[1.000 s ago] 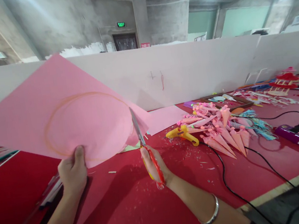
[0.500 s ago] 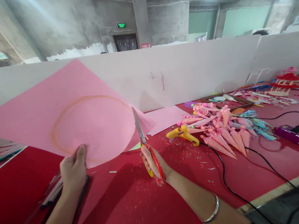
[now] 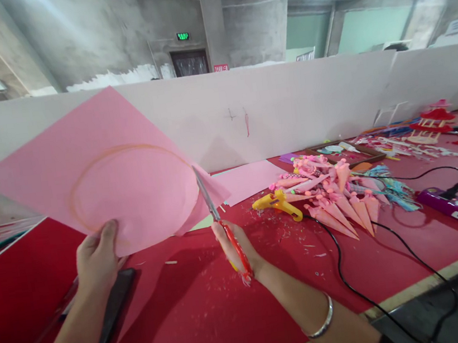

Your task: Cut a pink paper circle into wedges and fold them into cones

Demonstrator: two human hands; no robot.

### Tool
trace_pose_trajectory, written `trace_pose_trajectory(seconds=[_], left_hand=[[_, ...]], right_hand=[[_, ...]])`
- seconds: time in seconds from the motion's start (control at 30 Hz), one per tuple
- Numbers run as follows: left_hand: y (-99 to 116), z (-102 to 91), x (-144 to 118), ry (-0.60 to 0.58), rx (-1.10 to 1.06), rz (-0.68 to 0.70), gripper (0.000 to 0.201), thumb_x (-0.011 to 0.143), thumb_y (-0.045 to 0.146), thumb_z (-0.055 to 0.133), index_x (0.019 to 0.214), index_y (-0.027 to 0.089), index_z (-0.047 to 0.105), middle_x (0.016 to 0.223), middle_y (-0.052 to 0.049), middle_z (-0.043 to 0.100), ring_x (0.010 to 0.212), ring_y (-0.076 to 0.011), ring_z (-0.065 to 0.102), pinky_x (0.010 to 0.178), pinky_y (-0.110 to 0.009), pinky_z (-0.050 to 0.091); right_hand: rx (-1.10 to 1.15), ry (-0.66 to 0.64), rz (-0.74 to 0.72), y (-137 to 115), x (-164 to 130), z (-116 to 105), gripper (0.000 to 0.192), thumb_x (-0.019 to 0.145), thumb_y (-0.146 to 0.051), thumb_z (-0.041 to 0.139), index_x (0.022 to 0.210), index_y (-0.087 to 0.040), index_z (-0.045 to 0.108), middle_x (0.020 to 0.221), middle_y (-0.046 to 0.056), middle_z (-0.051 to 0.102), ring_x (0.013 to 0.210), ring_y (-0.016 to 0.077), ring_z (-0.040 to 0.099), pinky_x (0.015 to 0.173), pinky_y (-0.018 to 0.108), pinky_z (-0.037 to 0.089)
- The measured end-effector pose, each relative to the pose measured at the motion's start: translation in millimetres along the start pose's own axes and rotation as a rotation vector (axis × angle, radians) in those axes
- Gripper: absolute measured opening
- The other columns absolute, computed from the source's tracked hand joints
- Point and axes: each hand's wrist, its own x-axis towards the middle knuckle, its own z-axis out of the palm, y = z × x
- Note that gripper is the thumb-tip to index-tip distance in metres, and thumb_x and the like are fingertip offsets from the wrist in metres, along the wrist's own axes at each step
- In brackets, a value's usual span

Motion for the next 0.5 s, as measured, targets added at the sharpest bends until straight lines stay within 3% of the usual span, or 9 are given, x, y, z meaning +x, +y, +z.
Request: trace_pose_trajectory(seconds=[0.37,0.5], left_hand=[[21,2.1,0,-0.064,-0.376,-0.358,0.005,0.069,0.011,0.058,0.07,0.014,0.062,0.057,0.003,0.061,0.048,-0.0063,0.054,0.046,-0.015,0.044],[20,6.1,-1,-0.012,-0.463,-0.342,0.01,0.065,0.006,0.06,0.07,0.014,0.063,0.061,0.002,0.062,0.055,-0.0055,0.056,0.05,-0.012,0.045]], right_hand=[[-0.076,-0.041,-0.022,-9,-1,0,0.041,0.078,-0.058,0.04,0.064,-0.02,0.04,0.046,-0.007,0.032,0.038,0.0065,0.026,0.034,0.02,0.023],[-0.094,-0.053,-0.042,-8,-1,0,0.038,0.079,-0.055,0.04,0.064,-0.02,0.041,0.047,-0.007,0.032,0.039,0.0066,0.028,0.035,0.02,0.024]])
